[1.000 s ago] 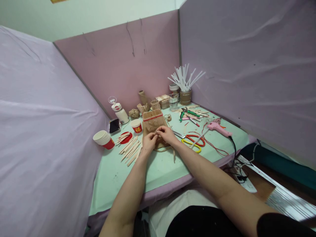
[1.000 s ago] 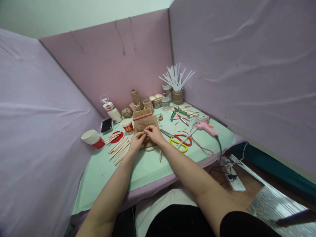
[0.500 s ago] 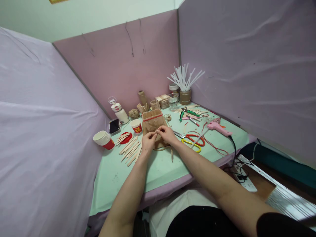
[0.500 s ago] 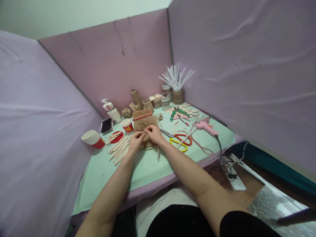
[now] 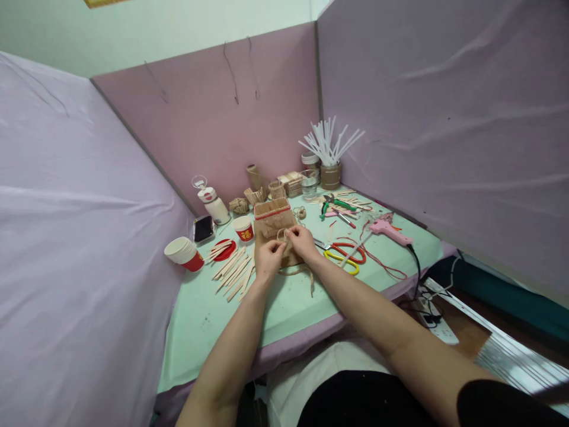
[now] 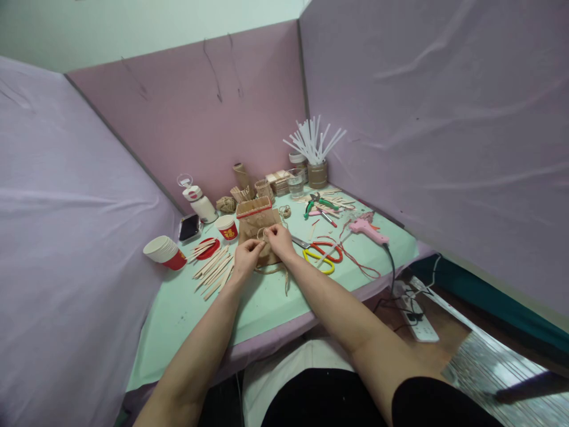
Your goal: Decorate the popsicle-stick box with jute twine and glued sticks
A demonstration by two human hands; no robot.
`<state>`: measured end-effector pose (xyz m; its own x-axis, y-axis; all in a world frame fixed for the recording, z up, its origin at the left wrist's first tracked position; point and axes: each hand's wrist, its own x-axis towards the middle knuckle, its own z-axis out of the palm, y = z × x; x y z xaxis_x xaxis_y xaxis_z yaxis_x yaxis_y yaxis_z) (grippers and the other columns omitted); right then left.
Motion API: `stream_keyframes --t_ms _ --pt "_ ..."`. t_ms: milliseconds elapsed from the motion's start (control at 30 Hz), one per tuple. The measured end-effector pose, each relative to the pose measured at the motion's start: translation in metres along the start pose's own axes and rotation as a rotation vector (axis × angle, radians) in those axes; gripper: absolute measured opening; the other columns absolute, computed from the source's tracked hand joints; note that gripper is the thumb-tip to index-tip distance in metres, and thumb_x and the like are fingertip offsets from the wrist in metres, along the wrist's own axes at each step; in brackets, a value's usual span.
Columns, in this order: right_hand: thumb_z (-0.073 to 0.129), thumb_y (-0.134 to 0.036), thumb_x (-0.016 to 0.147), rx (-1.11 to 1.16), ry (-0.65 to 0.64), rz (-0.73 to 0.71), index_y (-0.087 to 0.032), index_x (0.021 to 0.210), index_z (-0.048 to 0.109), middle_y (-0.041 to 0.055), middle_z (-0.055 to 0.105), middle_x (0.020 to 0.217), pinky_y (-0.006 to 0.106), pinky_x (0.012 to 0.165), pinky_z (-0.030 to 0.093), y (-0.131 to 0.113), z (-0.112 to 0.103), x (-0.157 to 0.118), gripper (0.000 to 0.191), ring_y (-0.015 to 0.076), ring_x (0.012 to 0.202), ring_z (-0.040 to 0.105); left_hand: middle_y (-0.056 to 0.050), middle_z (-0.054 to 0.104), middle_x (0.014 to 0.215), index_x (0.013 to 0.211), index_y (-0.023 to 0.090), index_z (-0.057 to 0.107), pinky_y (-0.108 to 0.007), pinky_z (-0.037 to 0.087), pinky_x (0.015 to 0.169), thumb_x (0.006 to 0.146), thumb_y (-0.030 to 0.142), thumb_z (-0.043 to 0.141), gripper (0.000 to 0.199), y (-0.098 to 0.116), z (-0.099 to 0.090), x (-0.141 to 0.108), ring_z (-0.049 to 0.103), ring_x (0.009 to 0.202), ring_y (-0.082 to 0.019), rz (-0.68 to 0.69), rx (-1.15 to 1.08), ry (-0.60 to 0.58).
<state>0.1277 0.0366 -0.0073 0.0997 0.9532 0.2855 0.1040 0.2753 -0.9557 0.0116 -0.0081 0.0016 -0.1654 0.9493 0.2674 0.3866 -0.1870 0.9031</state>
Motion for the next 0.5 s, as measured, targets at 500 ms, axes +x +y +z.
stream_keyframes --t_ms 500 --pt "0.054 -0.024 0.066 0.128 -0.273 -0.145 -0.017 0.069 0.056 -0.0028 0.056 0.066 0.023 0.061 0.041 -0.003 0.0001 -0.002 0.008 0.0105 0.062 0.05 0.001 0.056 0.056 0.069 0.014 0.069 -0.021 0.033 0.05 0.065 0.033 0.065 0.02 -0.0062 -0.0028 0.0055 0.043 0.051 -0.009 -0.113 -0.136 0.072"
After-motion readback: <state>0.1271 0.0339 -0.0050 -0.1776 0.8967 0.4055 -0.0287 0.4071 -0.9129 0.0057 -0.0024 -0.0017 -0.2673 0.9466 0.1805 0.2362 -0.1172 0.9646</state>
